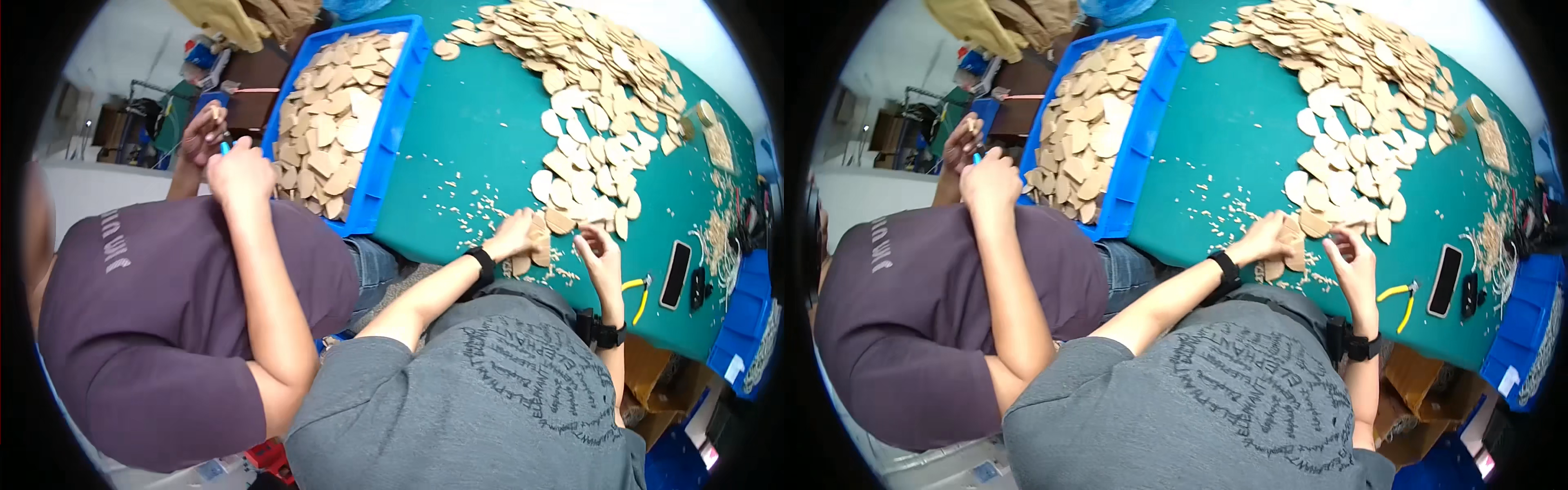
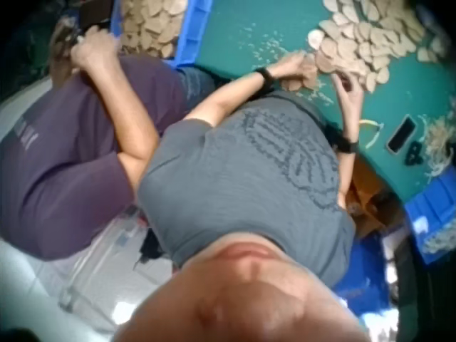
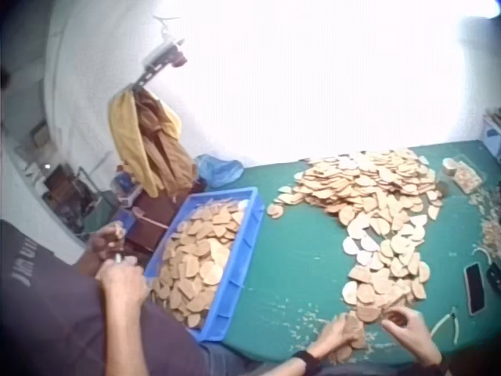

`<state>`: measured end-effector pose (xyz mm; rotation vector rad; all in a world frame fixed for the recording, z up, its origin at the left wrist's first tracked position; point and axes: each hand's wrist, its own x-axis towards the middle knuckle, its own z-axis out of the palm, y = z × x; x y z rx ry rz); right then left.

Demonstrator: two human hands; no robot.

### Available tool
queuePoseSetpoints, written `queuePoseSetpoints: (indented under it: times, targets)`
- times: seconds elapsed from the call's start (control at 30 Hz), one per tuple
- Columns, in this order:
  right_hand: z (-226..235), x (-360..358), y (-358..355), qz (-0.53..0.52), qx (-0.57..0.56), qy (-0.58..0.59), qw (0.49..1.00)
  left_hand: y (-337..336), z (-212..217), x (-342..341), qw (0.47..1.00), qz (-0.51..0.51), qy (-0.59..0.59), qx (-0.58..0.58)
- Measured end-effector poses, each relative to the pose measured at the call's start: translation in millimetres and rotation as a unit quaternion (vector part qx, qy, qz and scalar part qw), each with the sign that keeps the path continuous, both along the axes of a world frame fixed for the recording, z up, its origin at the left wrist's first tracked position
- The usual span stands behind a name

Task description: The person uses a utility knife to trim the edges of small, light-colored wooden pieces. They pick up each piece from a blue bin, carefully shave off excess material, and place the finished pieces back into the bin. The process is repetitive and focused on refining the shape of the wooden items.

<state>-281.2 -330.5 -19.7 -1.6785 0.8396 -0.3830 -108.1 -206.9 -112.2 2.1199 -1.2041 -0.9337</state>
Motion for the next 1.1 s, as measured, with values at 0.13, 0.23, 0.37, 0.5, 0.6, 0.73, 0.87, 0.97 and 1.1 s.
queuePoseSetpoints:
  times: [0.13,0.23,0.37,0.5,0.6,0.73,0.87,0.97,1.1]
  targets:
    - [-57.0,12.7,7.3,0.191,-0.018,0.197,0.961,-0.9,-14.8,1.8,0.999,0.002,-0.028,0.016]
    - [-88.1,28.4,7.9,0.241,-0.080,0.225,0.941,3.4,-17.5,1.4,1.000,0.012,-0.023,-0.017]
    - [-67.2,45.0,5.7,0.279,0.005,0.249,0.927,6.9,-0.4,8.0,0.997,0.046,0.050,0.038]
    - [-54.9,41.4,10.1,0.236,0.113,0.185,0.947,15.5,-12.7,16.7,0.987,0.090,0.134,-0.001]
    - [-48.7,38.2,1.7,0.213,0.134,0.157,0.955,22.5,-10.6,20.9,0.966,0.159,0.203,-0.011]
    - [-50.3,34.8,-13.1,0.190,0.148,0.142,0.960,22.7,-8.7,25.9,0.965,0.172,0.198,0.018]
    - [-46.3,38.9,-19.3,0.159,0.129,0.127,0.971,19.0,4.5,23.9,0.932,0.186,0.307,0.050]
    - [-45.9,41.5,-20.8,0.150,0.123,0.119,0.974,17.2,17.1,20.9,0.925,0.151,0.339,0.077]
    - [-47.4,42.6,-19.3,0.157,0.118,0.114,0.974,17.4,14.7,17.9,0.924,0.139,0.344,0.091]
